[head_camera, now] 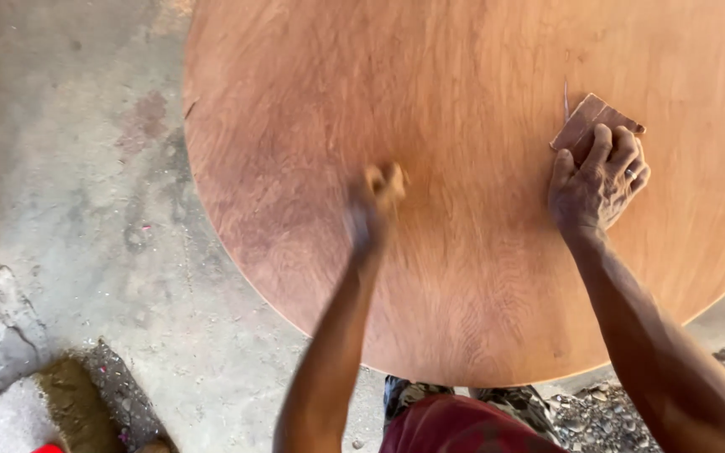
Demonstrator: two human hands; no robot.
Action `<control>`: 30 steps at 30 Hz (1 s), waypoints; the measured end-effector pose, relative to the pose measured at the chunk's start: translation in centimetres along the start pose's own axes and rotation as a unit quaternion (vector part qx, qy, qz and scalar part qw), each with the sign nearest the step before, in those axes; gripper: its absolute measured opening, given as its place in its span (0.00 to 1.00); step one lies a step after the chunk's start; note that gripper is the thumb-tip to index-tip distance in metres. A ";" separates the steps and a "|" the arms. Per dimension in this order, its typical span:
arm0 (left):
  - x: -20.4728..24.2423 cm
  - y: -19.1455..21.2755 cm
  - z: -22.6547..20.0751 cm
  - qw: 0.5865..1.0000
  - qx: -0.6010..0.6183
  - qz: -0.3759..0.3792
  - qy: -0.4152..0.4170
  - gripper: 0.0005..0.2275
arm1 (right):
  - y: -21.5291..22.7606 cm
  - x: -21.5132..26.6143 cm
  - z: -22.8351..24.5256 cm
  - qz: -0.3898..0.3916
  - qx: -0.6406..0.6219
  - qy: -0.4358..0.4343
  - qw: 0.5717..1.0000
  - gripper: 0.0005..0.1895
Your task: Sanding the surface of a round wooden tabletop using pieces of sandpaper in both hands.
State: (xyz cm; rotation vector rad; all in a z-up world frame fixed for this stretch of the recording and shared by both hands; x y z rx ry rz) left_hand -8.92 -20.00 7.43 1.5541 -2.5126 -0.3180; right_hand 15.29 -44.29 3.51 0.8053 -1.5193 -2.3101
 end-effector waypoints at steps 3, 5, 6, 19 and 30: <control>14.5 2.3 0.6 0.927 -0.270 -0.028 -0.260 0.10 | 0.1 -0.4 0.0 0.011 -0.030 -0.007 0.999 0.29; 20.0 3.7 0.9 0.930 -0.271 -0.023 -0.246 0.10 | -0.3 0.2 -0.6 0.009 -0.020 -0.003 1.000 0.29; 22.0 4.3 1.3 0.934 -0.268 -0.018 -0.236 0.11 | -0.7 -0.1 -0.7 0.002 -0.009 0.000 1.000 0.28; -1.5 -1.7 3.6 0.955 -0.201 0.055 -0.208 0.06 | 0.3 -0.3 0.5 0.019 0.004 -0.025 0.999 0.30; 7.7 -1.9 0.3 0.913 -0.296 -0.050 -0.277 0.05 | -0.3 -0.3 -0.1 0.016 -0.004 -0.025 1.000 0.29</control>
Point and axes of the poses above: each hand's wrist, its own x-axis away from the middle knuckle, its own y-axis out of the back of the hand, z = x × y, the point moved 5 cm from there along -x, towards the middle knuckle, and after that the axes turned 3 degrees about -z, right-handed, at the moved point
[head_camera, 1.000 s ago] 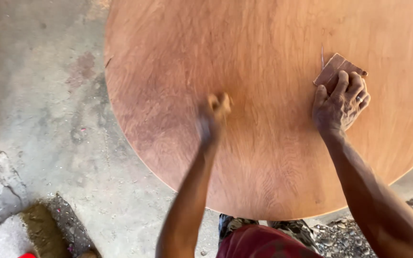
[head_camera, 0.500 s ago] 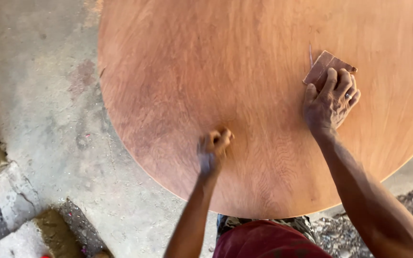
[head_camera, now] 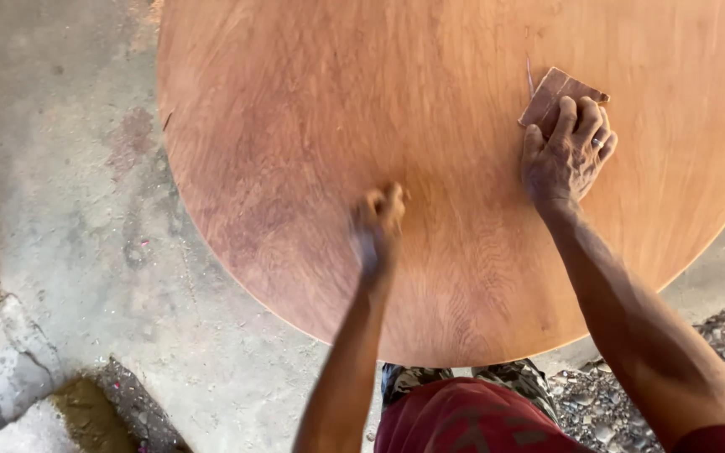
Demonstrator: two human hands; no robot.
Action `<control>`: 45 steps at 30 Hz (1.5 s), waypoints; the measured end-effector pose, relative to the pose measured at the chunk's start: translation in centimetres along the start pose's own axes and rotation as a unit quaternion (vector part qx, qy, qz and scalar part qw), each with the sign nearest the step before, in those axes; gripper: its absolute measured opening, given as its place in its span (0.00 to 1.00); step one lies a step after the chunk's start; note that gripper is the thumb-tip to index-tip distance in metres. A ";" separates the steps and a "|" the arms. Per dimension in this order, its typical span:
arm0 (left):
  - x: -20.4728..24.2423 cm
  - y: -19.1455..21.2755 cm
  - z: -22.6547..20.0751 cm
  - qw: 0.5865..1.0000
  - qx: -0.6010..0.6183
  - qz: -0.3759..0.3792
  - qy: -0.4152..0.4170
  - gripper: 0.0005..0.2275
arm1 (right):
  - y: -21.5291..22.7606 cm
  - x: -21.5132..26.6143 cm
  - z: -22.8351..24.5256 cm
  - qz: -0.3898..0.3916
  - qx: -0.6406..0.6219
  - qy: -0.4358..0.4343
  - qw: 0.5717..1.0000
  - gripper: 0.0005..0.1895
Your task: Sanding the surface of a round wooden tabletop using pieces of sandpaper in both hands.
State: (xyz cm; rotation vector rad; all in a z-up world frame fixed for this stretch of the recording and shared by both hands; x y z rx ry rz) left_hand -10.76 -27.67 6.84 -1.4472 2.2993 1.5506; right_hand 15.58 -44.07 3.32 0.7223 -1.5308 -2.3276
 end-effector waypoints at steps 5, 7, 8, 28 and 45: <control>10.2 4.5 -2.3 0.993 -0.002 0.051 0.109 0.09 | 0.4 0.4 0.2 -0.001 -0.011 0.008 1.000 0.29; 9.4 3.7 -1.9 0.997 -0.046 0.040 0.052 0.14 | 0.2 -0.2 -0.2 -0.007 -0.008 0.006 1.000 0.29; 8.9 2.9 -1.0 0.997 -0.043 0.043 0.046 0.14 | -0.2 0.0 -0.4 -0.011 0.007 0.013 1.000 0.30; 9.6 4.4 -1.8 0.992 -0.067 0.036 0.101 0.20 | 0.2 0.0 0.1 0.005 -0.021 0.000 1.000 0.30; 10.4 2.8 -1.3 0.966 -0.201 0.011 0.165 0.20 | 0.4 -0.1 0.2 0.009 -0.012 0.010 1.000 0.28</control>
Point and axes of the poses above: each hand's wrist, its own x-axis away from the middle knuckle, its own y-axis out of the back of the hand, z = x × y, the point moved 5 cm from there along -x, towards the middle knuckle, and after that the axes turned 3 degrees about -z, right-handed, at the moved point
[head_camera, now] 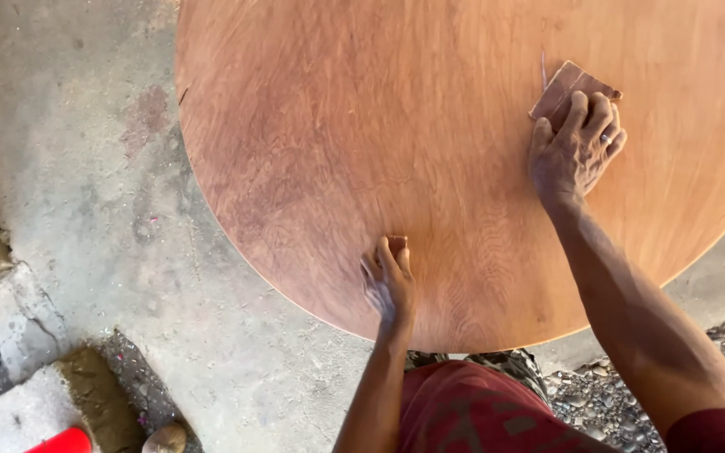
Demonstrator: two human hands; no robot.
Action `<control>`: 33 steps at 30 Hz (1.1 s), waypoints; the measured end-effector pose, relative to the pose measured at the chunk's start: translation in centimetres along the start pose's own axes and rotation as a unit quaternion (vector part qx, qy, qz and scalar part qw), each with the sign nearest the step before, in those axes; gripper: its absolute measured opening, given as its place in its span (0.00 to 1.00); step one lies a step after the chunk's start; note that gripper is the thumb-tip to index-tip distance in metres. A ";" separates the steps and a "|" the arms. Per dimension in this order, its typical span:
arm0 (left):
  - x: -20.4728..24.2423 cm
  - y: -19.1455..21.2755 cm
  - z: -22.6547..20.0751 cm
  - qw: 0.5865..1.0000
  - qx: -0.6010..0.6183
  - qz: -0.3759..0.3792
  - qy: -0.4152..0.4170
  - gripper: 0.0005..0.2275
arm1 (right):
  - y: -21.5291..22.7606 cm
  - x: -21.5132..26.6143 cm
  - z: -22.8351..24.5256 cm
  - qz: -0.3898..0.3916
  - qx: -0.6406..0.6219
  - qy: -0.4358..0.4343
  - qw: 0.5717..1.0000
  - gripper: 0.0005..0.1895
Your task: Sanding the surface of a round wooden tabletop using pieces of sandpaper in both hands.
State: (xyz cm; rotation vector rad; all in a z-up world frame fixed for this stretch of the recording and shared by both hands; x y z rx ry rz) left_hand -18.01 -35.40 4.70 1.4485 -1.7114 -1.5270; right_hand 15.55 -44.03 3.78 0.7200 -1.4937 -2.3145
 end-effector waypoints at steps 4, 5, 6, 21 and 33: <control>-2.6 -2.3 -0.3 1.000 0.005 0.013 0.020 0.20 | -0.1 0.0 -0.2 -0.005 0.005 0.007 1.000 0.29; -4.6 -2.9 -0.5 1.000 -0.003 0.004 0.024 0.20 | -0.2 0.0 -0.1 -0.003 0.006 0.001 1.000 0.29; -6.6 -3.6 -0.6 1.000 -0.012 -0.004 0.028 0.19 | -0.3 0.0 0.0 -0.001 0.007 -0.005 1.000 0.29; -6.8 -3.5 0.2 0.999 -0.009 0.021 0.033 0.19 | 0.3 -0.4 0.3 0.000 0.007 -0.007 1.000 0.29; -1.9 -1.5 0.8 0.992 0.026 0.087 0.087 0.20 | -0.4 0.1 -0.2 -0.002 0.016 0.001 1.000 0.30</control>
Point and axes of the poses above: each hand's wrist, its own x-axis away from the middle knuckle, its own y-axis out of the back of the hand, z = x × y, the point moved 5 cm from there along -x, towards the middle knuckle, and after that the axes turned 3 degrees about -z, right-handed, at the moved point
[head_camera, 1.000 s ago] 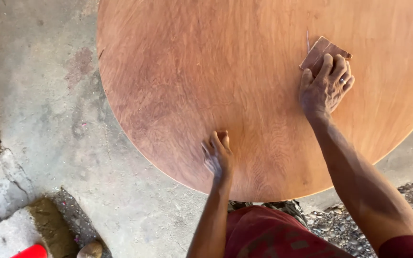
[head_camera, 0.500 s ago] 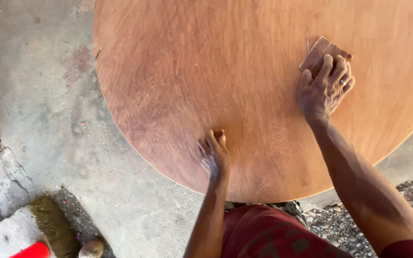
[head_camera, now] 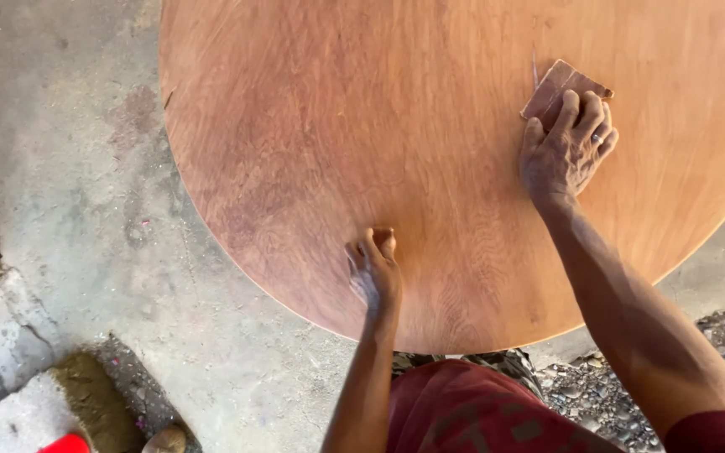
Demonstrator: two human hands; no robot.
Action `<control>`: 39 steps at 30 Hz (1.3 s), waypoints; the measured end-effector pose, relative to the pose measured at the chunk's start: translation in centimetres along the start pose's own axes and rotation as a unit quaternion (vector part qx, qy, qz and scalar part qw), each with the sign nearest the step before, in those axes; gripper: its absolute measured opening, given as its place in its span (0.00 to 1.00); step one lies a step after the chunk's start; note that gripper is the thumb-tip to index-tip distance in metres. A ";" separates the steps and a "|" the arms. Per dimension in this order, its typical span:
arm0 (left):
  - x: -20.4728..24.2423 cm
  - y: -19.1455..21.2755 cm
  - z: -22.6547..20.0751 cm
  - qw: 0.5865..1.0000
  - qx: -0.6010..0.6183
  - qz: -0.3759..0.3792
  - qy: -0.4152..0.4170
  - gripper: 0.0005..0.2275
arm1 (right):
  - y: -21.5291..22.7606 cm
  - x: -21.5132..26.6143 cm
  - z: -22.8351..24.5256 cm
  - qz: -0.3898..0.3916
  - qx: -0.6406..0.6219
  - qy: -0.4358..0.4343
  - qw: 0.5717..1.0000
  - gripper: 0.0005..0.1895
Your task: Sanding the surface of a round wooden tabletop using pieces of sandpaper in both hands.
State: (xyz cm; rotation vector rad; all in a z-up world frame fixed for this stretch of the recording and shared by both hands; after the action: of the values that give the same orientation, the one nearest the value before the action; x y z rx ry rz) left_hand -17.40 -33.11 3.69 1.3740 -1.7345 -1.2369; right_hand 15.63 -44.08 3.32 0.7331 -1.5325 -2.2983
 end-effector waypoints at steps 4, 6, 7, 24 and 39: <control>-8.3 -2.2 -2.1 0.994 0.021 -0.081 -0.073 0.18 | 0.6 -0.2 0.4 -0.005 -0.010 0.000 1.000 0.30; -13.0 -3.2 -3.6 0.995 0.013 -0.043 -0.086 0.17 | 0.5 -0.3 0.5 -0.002 -0.011 -0.013 1.000 0.31; -13.0 -3.3 -3.7 0.995 0.016 -0.048 -0.083 0.17 | 0.1 -0.4 0.1 -0.005 -0.011 -0.008 1.000 0.31; 4.0 3.4 -1.5 0.969 0.070 -0.011 -0.238 0.19 | 0.7 -0.3 0.8 -0.026 0.000 0.003 1.000 0.32; -48.6 -16.2 -21.5 0.923 0.178 -0.114 -0.323 0.03 | 0.3 -1.5 2.1 -0.008 0.060 0.004 0.998 0.30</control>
State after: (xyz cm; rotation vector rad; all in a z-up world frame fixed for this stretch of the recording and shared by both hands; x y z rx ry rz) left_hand 21.74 6.27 1.60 1.5059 -2.3944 -1.7050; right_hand 15.68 -41.84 4.65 0.7868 -1.6791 -2.2271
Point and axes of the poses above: each hand's wrist, its own x-axis away from the middle knuckle, its own y-axis out of the back of the hand, z = x × y, the point moved 5 cm from there along -x, towards the middle knuckle, and after that the axes turned 3 degrees about -z, right-handed, at the moved point
